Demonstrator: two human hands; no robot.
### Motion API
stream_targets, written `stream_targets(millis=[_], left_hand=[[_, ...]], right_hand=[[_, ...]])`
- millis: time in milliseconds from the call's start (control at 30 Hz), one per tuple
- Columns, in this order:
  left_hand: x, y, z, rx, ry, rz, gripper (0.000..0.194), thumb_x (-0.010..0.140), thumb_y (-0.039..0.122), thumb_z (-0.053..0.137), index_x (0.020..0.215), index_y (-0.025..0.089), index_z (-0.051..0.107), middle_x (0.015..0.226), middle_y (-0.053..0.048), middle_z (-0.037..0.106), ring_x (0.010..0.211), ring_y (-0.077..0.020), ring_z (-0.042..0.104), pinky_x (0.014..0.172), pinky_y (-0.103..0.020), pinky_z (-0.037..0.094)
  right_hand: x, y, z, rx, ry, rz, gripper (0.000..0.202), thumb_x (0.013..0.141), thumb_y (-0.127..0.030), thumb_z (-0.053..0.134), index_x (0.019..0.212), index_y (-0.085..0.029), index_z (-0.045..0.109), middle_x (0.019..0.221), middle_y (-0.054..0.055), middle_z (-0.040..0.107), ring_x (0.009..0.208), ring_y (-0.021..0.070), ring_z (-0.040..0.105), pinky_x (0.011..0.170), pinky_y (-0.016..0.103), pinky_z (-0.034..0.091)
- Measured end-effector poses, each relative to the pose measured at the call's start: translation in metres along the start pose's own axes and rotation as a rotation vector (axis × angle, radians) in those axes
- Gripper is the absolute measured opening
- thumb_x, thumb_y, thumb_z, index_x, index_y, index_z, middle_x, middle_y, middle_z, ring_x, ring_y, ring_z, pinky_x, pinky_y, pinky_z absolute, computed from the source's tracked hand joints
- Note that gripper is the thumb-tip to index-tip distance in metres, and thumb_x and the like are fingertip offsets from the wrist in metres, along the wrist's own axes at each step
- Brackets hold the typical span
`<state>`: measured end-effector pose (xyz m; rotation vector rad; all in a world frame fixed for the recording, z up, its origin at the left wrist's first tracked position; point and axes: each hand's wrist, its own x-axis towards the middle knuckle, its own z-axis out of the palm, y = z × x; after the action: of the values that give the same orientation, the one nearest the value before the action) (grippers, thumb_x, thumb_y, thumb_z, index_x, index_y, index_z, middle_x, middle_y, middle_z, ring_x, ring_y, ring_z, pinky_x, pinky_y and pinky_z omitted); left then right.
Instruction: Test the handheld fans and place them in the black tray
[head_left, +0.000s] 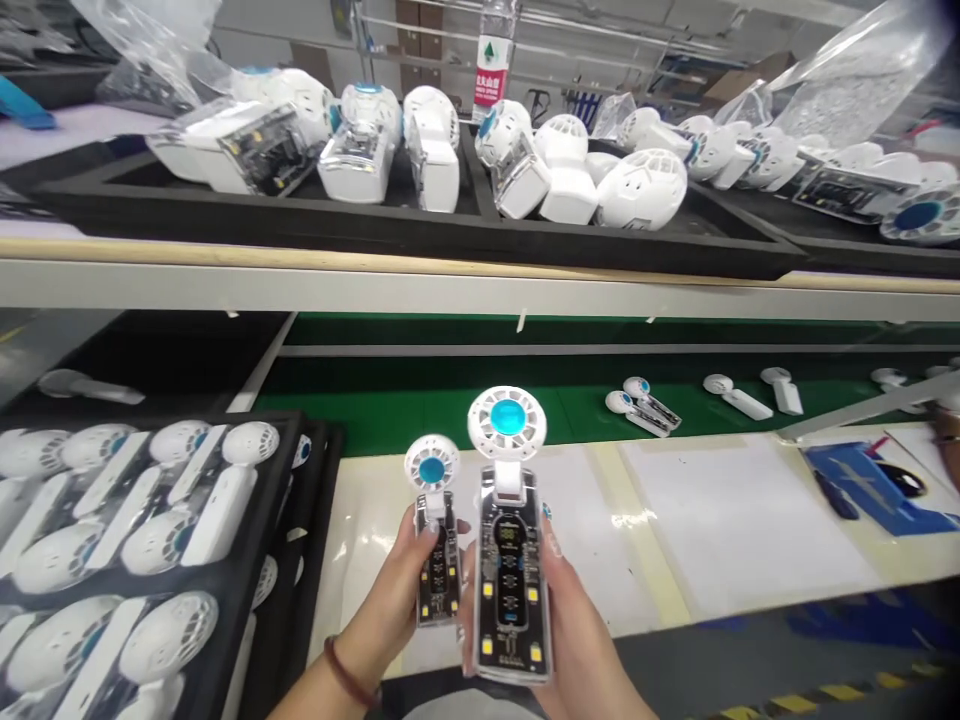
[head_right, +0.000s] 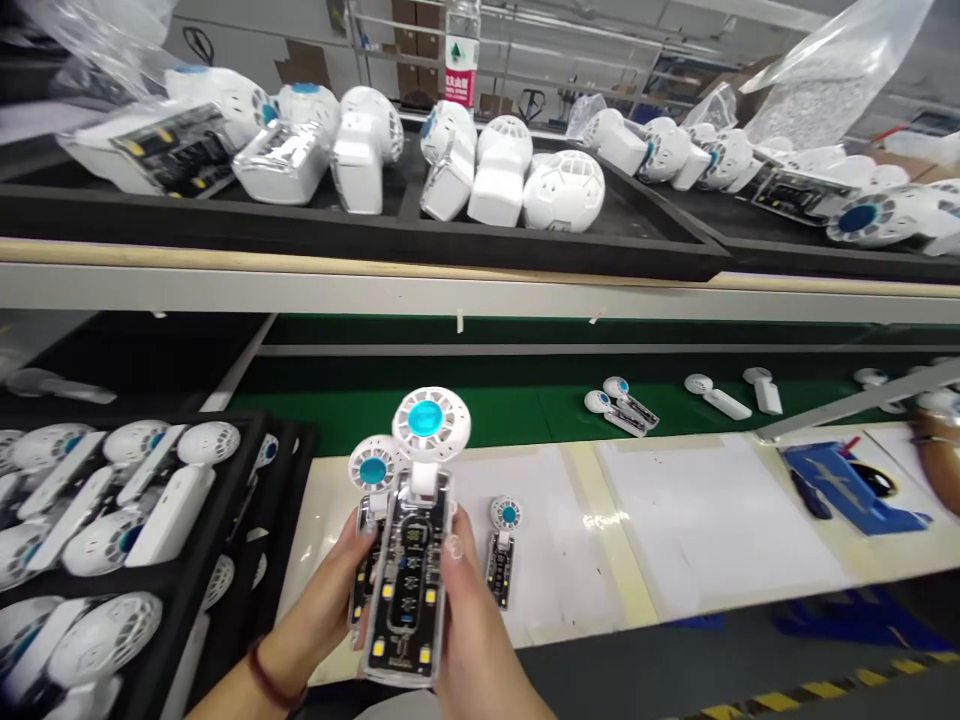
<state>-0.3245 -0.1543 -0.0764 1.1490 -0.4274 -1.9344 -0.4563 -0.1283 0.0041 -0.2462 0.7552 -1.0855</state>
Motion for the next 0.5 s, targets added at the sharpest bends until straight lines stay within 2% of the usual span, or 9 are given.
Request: stream_targets(millis=[67, 133, 267, 333, 400, 433, 500], left_hand=[[-0.025, 0.022, 0.019, -0.052, -0.043, 0.026, 0.042, 0.078, 0.044, 0.054, 0.115, 0.025, 0.047, 0.082, -0.003, 0.064, 0.067, -0.0159, 0.06, 0.063, -0.027, 0.047], [-0.045, 0.041, 0.033, -0.136, -0.073, -0.013, 0.043, 0.078, 0.048, 0.051, 0.114, 0.023, 0.049, 0.081, -0.004, 0.064, 0.069, -0.0179, 0.061, 0.064, -0.028, 0.047], [-0.07, 0.061, 0.044, -0.282, -0.08, -0.105, 0.05, 0.074, 0.049, 0.056, 0.118, 0.027, 0.046, 0.082, -0.002, 0.066, 0.073, -0.0201, 0.063, 0.067, -0.03, 0.048], [-0.075, 0.063, 0.045, -0.312, -0.075, -0.115, 0.049, 0.075, 0.047, 0.056, 0.119, 0.029, 0.046, 0.081, -0.002, 0.066, 0.073, -0.0198, 0.063, 0.068, -0.03, 0.048], [-0.075, 0.061, 0.041, -0.309, -0.064, -0.123, 0.048, 0.075, 0.05, 0.055, 0.115, 0.025, 0.05, 0.081, -0.003, 0.067, 0.074, -0.0207, 0.063, 0.068, -0.03, 0.049], [-0.073, 0.058, 0.035, -0.276, -0.043, -0.113, 0.048, 0.074, 0.051, 0.055, 0.113, 0.023, 0.051, 0.08, -0.004, 0.067, 0.074, -0.0214, 0.063, 0.067, -0.031, 0.049], [-0.059, 0.045, 0.014, -0.095, 0.072, -0.052, 0.047, 0.071, 0.05, 0.058, 0.108, 0.023, 0.053, 0.081, -0.003, 0.067, 0.075, -0.0222, 0.063, 0.066, -0.031, 0.049]], right_hand=[[-0.001, -0.001, -0.001, -0.068, -0.001, -0.073, 0.04, 0.08, -0.053, 0.046, 0.108, -0.025, 0.048, 0.076, 0.003, 0.062, 0.053, 0.0157, 0.056, 0.049, 0.029, 0.044], [-0.002, -0.001, -0.001, -0.11, -0.002, -0.079, 0.041, 0.079, -0.054, 0.045, 0.106, -0.023, 0.049, 0.072, 0.003, 0.062, 0.053, 0.0168, 0.056, 0.051, 0.03, 0.044], [-0.005, 0.0, 0.003, -0.103, -0.011, -0.055, 0.043, 0.078, -0.058, 0.043, 0.103, -0.023, 0.05, 0.07, 0.004, 0.063, 0.054, 0.0181, 0.056, 0.052, 0.031, 0.044], [-0.005, 0.003, 0.0, -0.112, -0.029, -0.044, 0.044, 0.078, -0.058, 0.041, 0.103, -0.022, 0.051, 0.072, 0.005, 0.063, 0.057, 0.0191, 0.057, 0.053, 0.032, 0.044], [-0.001, 0.012, -0.01, -0.135, -0.027, -0.038, 0.049, 0.079, -0.06, 0.038, 0.107, -0.021, 0.05, 0.073, 0.006, 0.064, 0.061, 0.0205, 0.059, 0.056, 0.032, 0.045], [0.005, 0.02, -0.018, -0.163, -0.004, -0.046, 0.052, 0.079, -0.061, 0.037, 0.109, -0.021, 0.049, 0.076, 0.006, 0.065, 0.065, 0.0212, 0.059, 0.058, 0.033, 0.046], [0.02, 0.044, -0.04, -0.285, 0.092, -0.076, 0.056, 0.079, -0.063, 0.035, 0.111, -0.019, 0.05, 0.083, 0.007, 0.065, 0.075, 0.0223, 0.06, 0.066, 0.034, 0.047]])
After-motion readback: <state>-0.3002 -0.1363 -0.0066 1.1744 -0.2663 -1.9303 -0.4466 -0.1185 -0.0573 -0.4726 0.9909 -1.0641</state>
